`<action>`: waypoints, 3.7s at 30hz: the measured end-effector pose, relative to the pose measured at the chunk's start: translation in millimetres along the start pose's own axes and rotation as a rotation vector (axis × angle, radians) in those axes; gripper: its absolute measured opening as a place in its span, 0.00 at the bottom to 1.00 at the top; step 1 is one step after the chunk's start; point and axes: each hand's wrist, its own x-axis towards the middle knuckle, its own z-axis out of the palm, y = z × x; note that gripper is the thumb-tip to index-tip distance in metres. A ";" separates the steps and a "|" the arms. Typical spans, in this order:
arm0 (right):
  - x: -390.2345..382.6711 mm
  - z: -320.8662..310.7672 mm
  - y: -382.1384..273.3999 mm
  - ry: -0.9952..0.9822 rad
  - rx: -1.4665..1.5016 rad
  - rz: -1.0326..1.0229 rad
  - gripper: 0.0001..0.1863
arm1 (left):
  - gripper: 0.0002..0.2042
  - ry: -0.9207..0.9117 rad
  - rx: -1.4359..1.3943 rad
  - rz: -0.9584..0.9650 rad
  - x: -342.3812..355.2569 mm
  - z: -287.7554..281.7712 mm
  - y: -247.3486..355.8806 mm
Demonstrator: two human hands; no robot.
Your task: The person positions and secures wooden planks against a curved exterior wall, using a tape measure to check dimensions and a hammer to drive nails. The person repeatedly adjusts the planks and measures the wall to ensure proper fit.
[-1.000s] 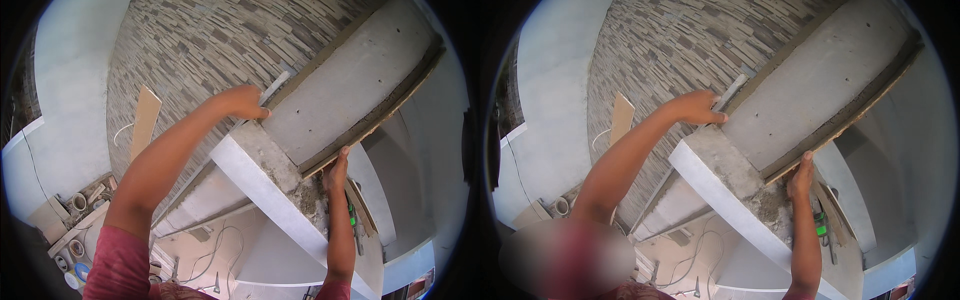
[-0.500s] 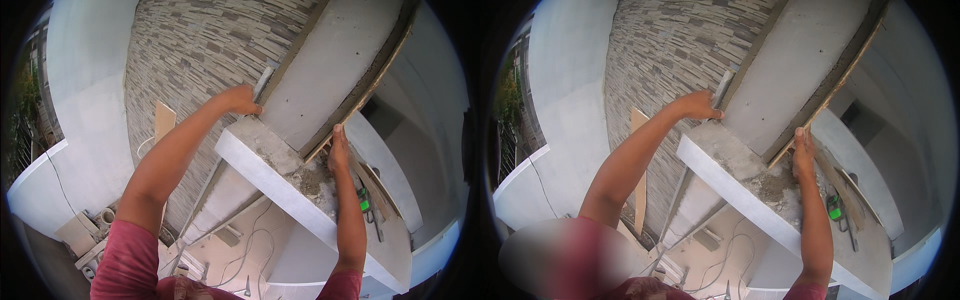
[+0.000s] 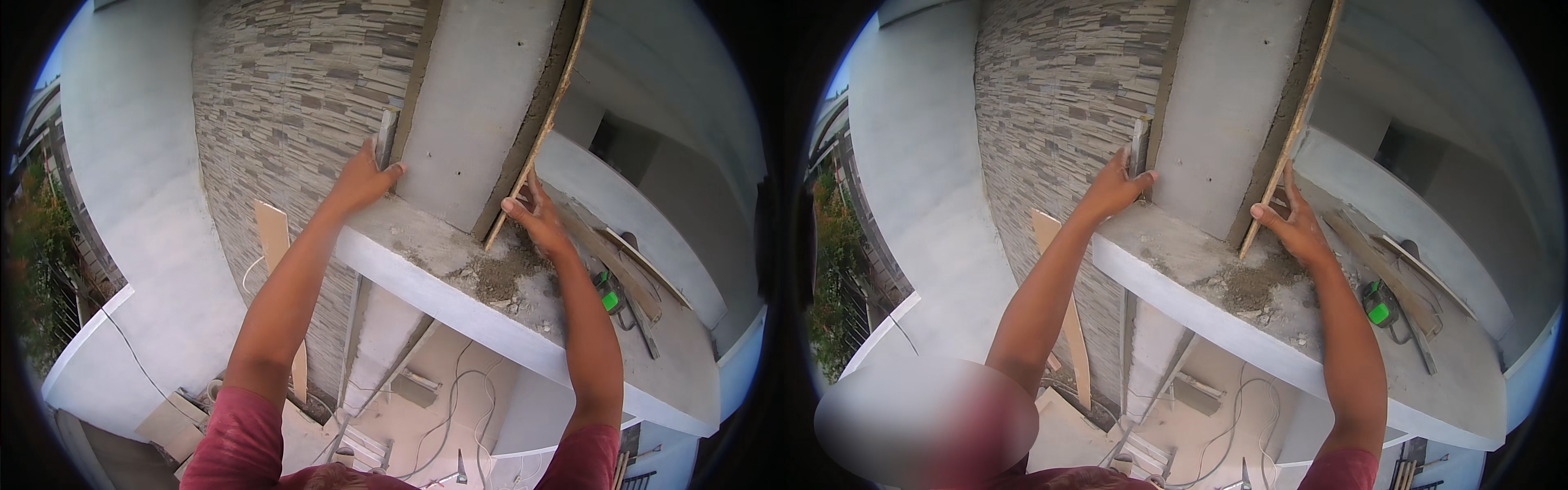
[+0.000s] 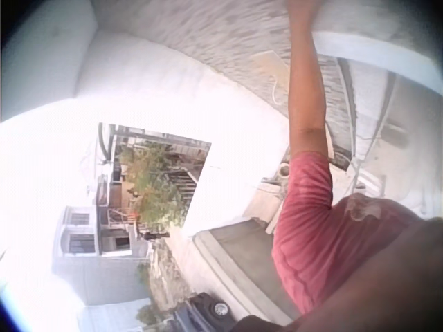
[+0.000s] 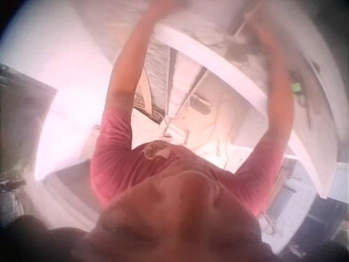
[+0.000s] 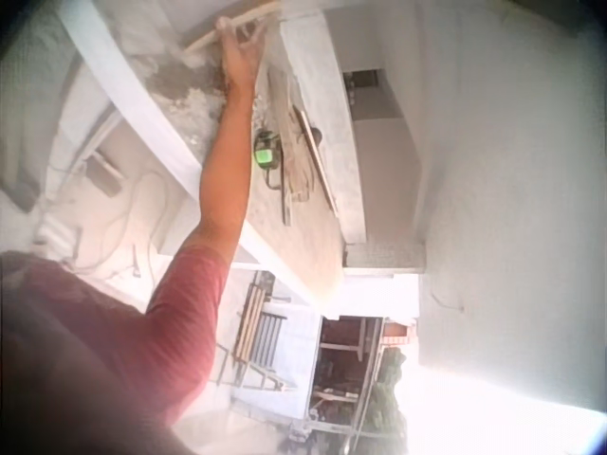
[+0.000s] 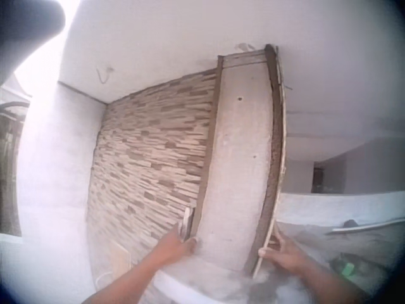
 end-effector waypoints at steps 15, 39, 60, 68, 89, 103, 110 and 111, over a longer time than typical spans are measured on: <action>7.4 4.9 9.3 0.078 -0.080 -0.058 0.68 | 0.30 0.232 -0.218 -0.111 23.5 15.6 9.4; 7.9 0.2 5.9 0.122 -0.230 -0.024 0.68 | 0.45 0.360 -0.081 -0.073 5.4 39.8 11.3; 5.3 -10.1 -2.1 0.143 -0.197 -0.060 0.64 | 0.35 0.411 0.033 -0.058 -0.8 40.2 14.1; 5.7 -12.4 -3.2 0.165 -0.165 -0.064 0.63 | 0.32 0.433 -0.054 -0.079 -0.6 39.8 14.0; -4.7 -68.1 -10.2 0.649 -0.244 -0.031 0.42 | 0.35 0.490 0.167 0.087 11.6 38.6 -12.4; -241.3 -258.2 -2.3 0.811 -0.947 0.454 0.20 | 0.36 0.565 0.071 0.127 7.9 39.5 -6.2; -284.3 -216.1 55.2 0.451 -1.109 0.721 0.26 | 0.35 0.579 0.035 0.156 4.5 39.5 -0.8; -285.6 -214.3 58.2 0.496 -1.110 0.665 0.26 | 0.35 0.581 0.030 0.162 4.5 39.4 -0.7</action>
